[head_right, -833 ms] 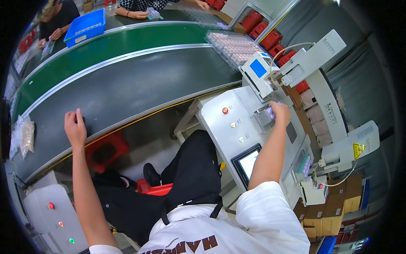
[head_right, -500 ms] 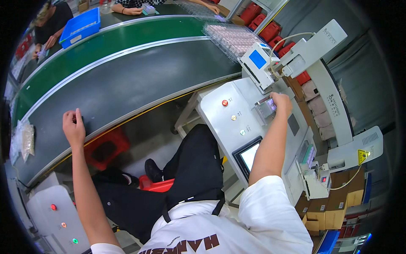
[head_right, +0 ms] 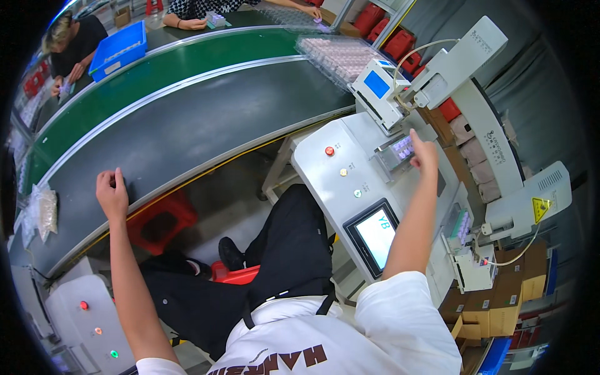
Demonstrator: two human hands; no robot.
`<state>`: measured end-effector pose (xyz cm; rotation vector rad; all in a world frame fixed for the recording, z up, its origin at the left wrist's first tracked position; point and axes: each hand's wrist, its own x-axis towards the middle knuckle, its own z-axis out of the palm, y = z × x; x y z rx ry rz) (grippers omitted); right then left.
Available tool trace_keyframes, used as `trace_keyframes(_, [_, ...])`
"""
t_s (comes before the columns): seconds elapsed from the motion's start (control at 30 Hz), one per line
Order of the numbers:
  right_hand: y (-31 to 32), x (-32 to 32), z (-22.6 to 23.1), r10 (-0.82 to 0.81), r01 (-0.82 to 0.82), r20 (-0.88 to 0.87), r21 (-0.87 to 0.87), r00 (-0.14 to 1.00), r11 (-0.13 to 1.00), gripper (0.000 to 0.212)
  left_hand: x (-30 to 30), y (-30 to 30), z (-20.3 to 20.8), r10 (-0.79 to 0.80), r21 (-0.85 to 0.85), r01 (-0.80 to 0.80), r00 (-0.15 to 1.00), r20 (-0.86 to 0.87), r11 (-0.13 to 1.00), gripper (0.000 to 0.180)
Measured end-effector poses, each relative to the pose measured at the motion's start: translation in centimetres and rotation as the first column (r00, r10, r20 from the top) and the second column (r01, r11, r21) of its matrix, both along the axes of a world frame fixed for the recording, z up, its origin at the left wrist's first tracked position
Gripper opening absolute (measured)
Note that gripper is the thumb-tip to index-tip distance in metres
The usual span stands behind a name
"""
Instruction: Loading component trays into an automated assembly machine and monitoring the control interface.
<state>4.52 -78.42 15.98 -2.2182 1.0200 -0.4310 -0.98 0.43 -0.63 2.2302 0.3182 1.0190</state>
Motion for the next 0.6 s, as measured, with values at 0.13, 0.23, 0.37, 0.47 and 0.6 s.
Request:
trace_keyframes(0.13, [0.3, -4.9, 2.1, 0.041, -0.080, -0.104, -0.411, 0.994, 0.908, 0.060, 0.5, -0.2, 0.0, -0.004, 0.002, 0.004, 1.000, 0.019, 1.000, 0.026])
trace_keyframes(0.23, [2.8, -8.7, 1.5, 0.177, -0.233, -0.153, -0.601, 0.972, 0.764, 0.046, 0.4, 0.0, -0.2, 0.015, 0.009, -0.015, 1.000, -0.011, 1.000, 0.025])
trace_keyframes(0.37, [7.1, -12.9, -0.2, 0.268, -0.362, -0.243, -0.629, 0.932, 0.688, 0.036, 0.5, 0.4, -0.5, 0.004, 0.002, -0.004, 1.000, 0.005, 1.000, 0.025])
trace_keyframes(0.47, [9.0, -13.9, -0.6, 0.300, -0.365, -0.210, -0.601, 0.930, 0.711, 0.035, 0.7, 0.0, -0.5, -0.002, 0.019, 0.002, 1.000, -0.015, 1.000, 0.025])
trace_keyframes(0.6, [11.8, -12.8, -0.2, 0.294, -0.274, -0.093, -0.691, 0.951, 0.669, 0.038, 0.6, 0.2, -0.4, 0.015, 0.058, -0.012, 0.999, -0.041, 0.998, 0.024])
